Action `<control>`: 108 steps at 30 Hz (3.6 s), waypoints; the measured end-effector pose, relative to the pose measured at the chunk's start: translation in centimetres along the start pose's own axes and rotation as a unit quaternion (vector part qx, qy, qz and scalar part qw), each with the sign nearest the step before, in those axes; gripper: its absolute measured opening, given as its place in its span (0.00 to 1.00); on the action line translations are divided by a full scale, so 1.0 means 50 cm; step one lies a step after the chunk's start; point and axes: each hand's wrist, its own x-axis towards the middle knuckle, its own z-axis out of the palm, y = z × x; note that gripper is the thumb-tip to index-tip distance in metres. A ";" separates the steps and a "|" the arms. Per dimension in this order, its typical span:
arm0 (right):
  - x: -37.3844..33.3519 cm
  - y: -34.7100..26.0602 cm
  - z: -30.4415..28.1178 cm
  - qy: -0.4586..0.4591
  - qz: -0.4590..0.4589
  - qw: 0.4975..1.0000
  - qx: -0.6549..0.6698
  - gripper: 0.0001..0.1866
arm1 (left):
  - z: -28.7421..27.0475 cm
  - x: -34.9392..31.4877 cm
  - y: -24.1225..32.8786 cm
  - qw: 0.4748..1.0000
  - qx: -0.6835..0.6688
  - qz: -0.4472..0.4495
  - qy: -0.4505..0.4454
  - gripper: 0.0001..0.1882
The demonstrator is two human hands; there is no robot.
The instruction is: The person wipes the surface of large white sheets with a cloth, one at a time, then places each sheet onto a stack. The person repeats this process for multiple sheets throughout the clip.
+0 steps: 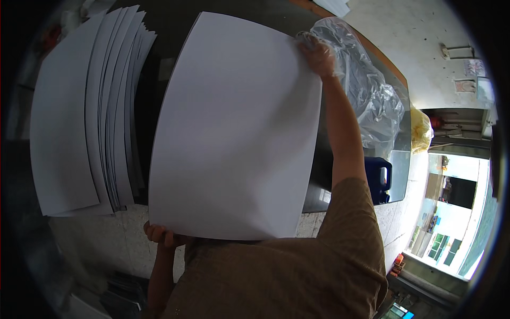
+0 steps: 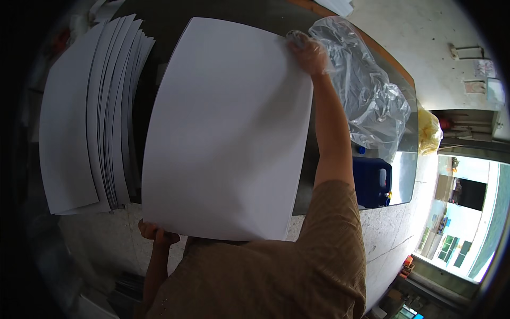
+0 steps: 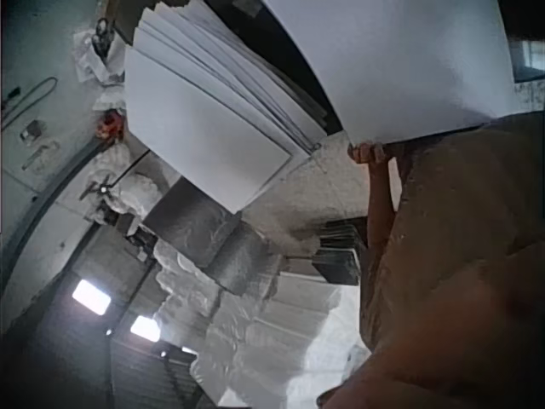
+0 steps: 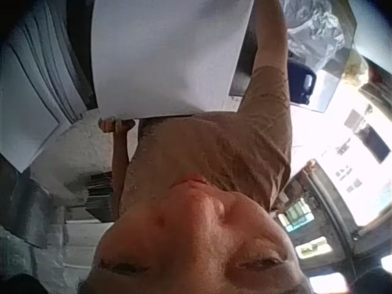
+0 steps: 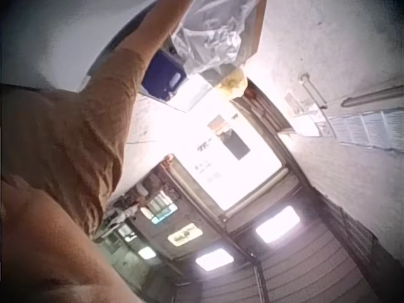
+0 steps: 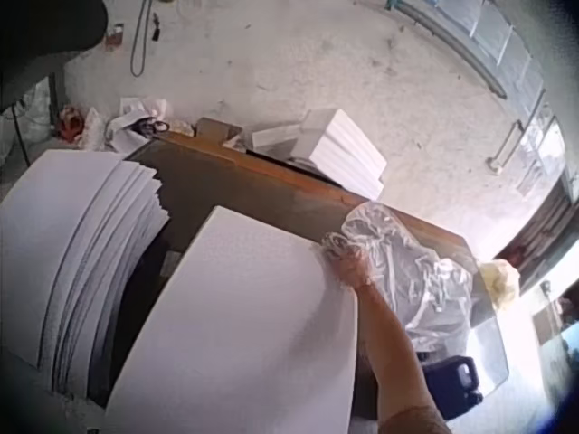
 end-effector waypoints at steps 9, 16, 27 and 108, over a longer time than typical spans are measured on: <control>-0.199 -0.041 -0.051 0.025 0.006 1.000 0.002 0.25 | 0.017 0.018 0.011 1.000 -0.006 -0.001 0.012 0.20; -0.712 -0.343 -0.323 -0.108 -0.024 0.994 0.010 0.24 | 0.007 0.046 0.009 0.998 -0.056 0.006 0.007 0.20; -0.703 -0.691 -0.235 -0.088 -0.172 0.974 0.121 0.23 | -0.034 0.061 -0.003 0.992 -0.108 0.048 -0.039 0.20; -0.676 -0.750 -0.248 -0.100 -0.199 0.974 0.047 0.38 | -0.485 0.154 -0.609 0.825 0.136 -0.549 0.013 0.20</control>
